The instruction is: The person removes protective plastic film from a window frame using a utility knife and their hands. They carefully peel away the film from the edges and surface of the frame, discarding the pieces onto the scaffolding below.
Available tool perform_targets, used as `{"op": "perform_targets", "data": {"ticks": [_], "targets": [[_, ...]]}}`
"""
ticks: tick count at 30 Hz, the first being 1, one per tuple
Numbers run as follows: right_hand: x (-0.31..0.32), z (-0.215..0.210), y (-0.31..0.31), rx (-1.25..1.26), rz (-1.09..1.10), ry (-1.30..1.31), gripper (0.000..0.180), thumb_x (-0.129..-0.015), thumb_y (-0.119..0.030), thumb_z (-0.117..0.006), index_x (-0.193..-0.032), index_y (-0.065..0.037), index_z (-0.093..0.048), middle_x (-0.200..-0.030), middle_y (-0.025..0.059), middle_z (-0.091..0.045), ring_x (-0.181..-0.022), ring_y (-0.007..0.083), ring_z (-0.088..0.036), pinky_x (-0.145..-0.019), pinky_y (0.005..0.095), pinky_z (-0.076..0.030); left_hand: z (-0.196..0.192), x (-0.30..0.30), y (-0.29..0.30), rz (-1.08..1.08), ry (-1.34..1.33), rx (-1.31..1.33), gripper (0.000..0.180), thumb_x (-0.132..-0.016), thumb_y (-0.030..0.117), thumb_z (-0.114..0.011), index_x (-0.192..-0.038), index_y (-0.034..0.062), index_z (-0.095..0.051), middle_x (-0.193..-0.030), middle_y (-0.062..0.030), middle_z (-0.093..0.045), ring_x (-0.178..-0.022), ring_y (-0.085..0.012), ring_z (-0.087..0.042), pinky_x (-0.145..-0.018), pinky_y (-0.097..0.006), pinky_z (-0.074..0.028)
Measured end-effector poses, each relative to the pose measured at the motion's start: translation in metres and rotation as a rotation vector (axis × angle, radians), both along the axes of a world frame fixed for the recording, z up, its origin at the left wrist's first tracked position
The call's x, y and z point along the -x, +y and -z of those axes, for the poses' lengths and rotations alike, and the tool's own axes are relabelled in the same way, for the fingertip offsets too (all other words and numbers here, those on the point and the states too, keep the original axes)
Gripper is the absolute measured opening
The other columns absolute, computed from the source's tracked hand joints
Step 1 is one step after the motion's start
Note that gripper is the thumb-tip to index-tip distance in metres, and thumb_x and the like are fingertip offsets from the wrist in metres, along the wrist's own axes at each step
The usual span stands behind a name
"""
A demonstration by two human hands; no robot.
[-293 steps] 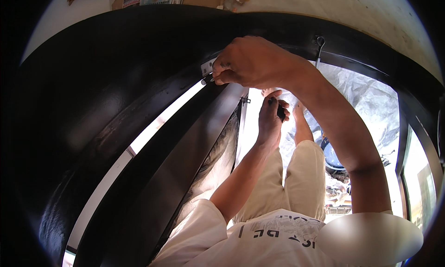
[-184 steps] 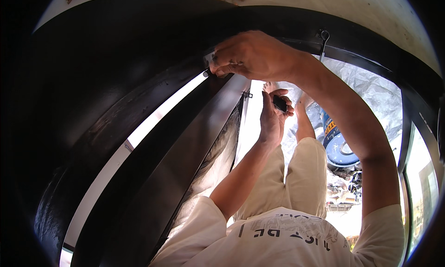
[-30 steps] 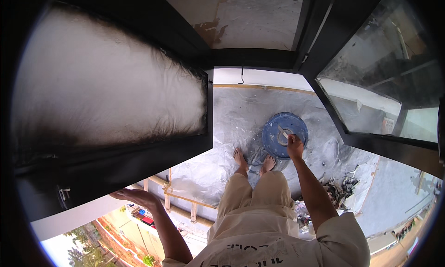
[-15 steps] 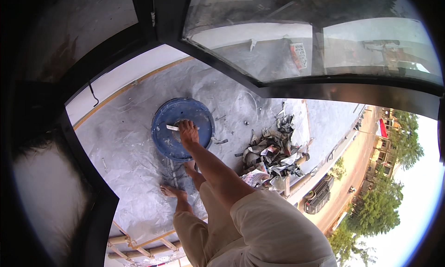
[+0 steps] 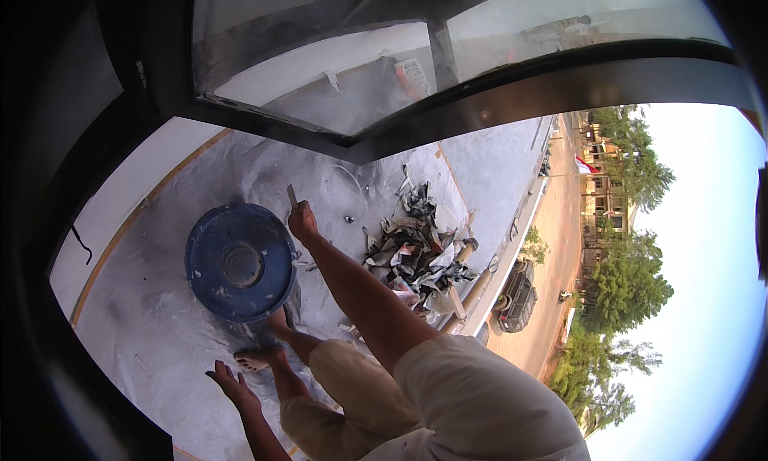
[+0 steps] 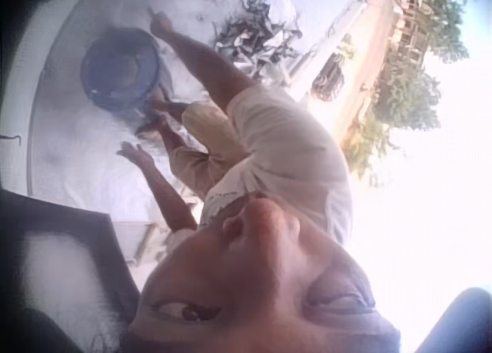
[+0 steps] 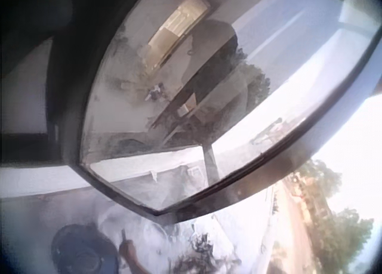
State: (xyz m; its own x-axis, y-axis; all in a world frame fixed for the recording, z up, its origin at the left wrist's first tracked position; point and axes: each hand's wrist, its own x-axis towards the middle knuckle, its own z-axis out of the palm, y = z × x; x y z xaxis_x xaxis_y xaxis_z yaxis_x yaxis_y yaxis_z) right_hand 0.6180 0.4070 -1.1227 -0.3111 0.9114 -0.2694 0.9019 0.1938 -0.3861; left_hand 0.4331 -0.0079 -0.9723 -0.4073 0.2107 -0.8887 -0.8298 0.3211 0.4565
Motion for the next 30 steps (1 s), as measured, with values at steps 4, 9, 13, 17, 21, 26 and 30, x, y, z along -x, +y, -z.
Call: {"op": "perform_targets", "data": {"ticks": [4,9,13,17,21,26,30], "targets": [[0.077,-0.016,-0.026,0.261,0.144,0.271,0.023,-0.094,-0.015,-0.043,-0.093,0.003,-0.058,-0.104,0.0227,-0.061,-0.096,0.0338,-0.06,-0.079,0.0394,-0.047,0.066,0.032,0.102,-0.121,-0.053,-0.067,0.081,-0.096,0.065,-0.017,-0.152,0.0063,-0.018,-0.158,-0.0139,-0.018,-0.146,-0.0293,-0.015,-0.117,-0.048,-0.006],[0.077,0.009,-0.039,-0.056,-0.212,-0.126,0.023,-0.092,-0.013,-0.045,-0.1,0.002,-0.06,-0.104,0.0224,-0.059,-0.098,0.0352,-0.059,-0.083,0.0402,-0.047,0.099,0.047,0.096,-0.114,-0.04,-0.104,0.082,-0.095,0.068,-0.02,-0.152,0.008,-0.019,-0.155,-0.0131,-0.025,-0.144,-0.0307,-0.021,-0.116,-0.05,-0.008],[0.112,0.004,-0.063,0.155,0.089,0.278,0.022,-0.089,-0.008,-0.045,-0.102,0.0,-0.061,-0.103,0.0217,-0.058,-0.101,0.036,-0.058,-0.086,0.042,-0.048,0.121,0.066,0.046,-0.182,-0.031,-0.114,0.083,-0.093,0.07,-0.024,-0.148,0.0092,-0.03,-0.151,-0.0135,-0.033,-0.141,-0.0308,-0.028,-0.115,-0.05,-0.013],[0.132,0.007,-0.124,0.249,0.245,0.481,0.022,-0.09,-0.015,-0.044,-0.101,-0.002,-0.059,-0.097,0.02,-0.057,-0.093,0.035,-0.057,-0.081,0.0435,-0.047,0.092,0.078,-0.018,-0.285,-0.076,-0.047,0.084,-0.091,0.073,-0.027,-0.142,0.0068,-0.04,-0.148,-0.0148,-0.037,-0.139,-0.0306,-0.031,-0.113,-0.05,-0.019],[0.177,0.02,-0.178,0.146,0.106,0.397,0.023,-0.088,-0.012,-0.047,-0.104,-0.002,-0.06,-0.102,0.0218,-0.057,-0.096,0.0388,-0.058,-0.084,0.0465,-0.047,0.083,0.088,-0.07,-0.433,-0.064,-0.016,0.083,-0.092,0.072,-0.027,-0.139,0.0061,-0.044,-0.146,-0.0159,-0.039,-0.138,-0.0308,-0.032,-0.113,-0.049,-0.02],[0.19,0.036,-0.205,0.351,-0.115,0.201,0.031,-0.091,-0.021,-0.047,-0.115,-0.004,-0.059,-0.111,0.0242,-0.059,-0.104,0.0429,-0.058,-0.089,0.0488,-0.046,0.109,0.096,-0.118,-0.303,-0.029,-0.078,0.083,-0.092,0.072,-0.027,-0.146,0.0093,-0.034,-0.153,-0.0145,-0.028,-0.141,-0.0308,-0.025,-0.116,-0.048,-0.015],[0.187,-0.119,-0.256,0.565,0.095,0.171,0.05,-0.097,-0.043,-0.032,-0.119,-0.006,-0.056,-0.116,0.0273,-0.06,-0.118,0.041,-0.054,-0.093,0.045,-0.046,0.044,0.078,-0.192,-0.063,0.131,0.171,0.081,-0.095,0.066,-0.027,-0.154,0.0117,-0.011,-0.16,-0.0131,-0.012,-0.148,-0.0284,-0.009,-0.118,-0.045,-0.004]]}}
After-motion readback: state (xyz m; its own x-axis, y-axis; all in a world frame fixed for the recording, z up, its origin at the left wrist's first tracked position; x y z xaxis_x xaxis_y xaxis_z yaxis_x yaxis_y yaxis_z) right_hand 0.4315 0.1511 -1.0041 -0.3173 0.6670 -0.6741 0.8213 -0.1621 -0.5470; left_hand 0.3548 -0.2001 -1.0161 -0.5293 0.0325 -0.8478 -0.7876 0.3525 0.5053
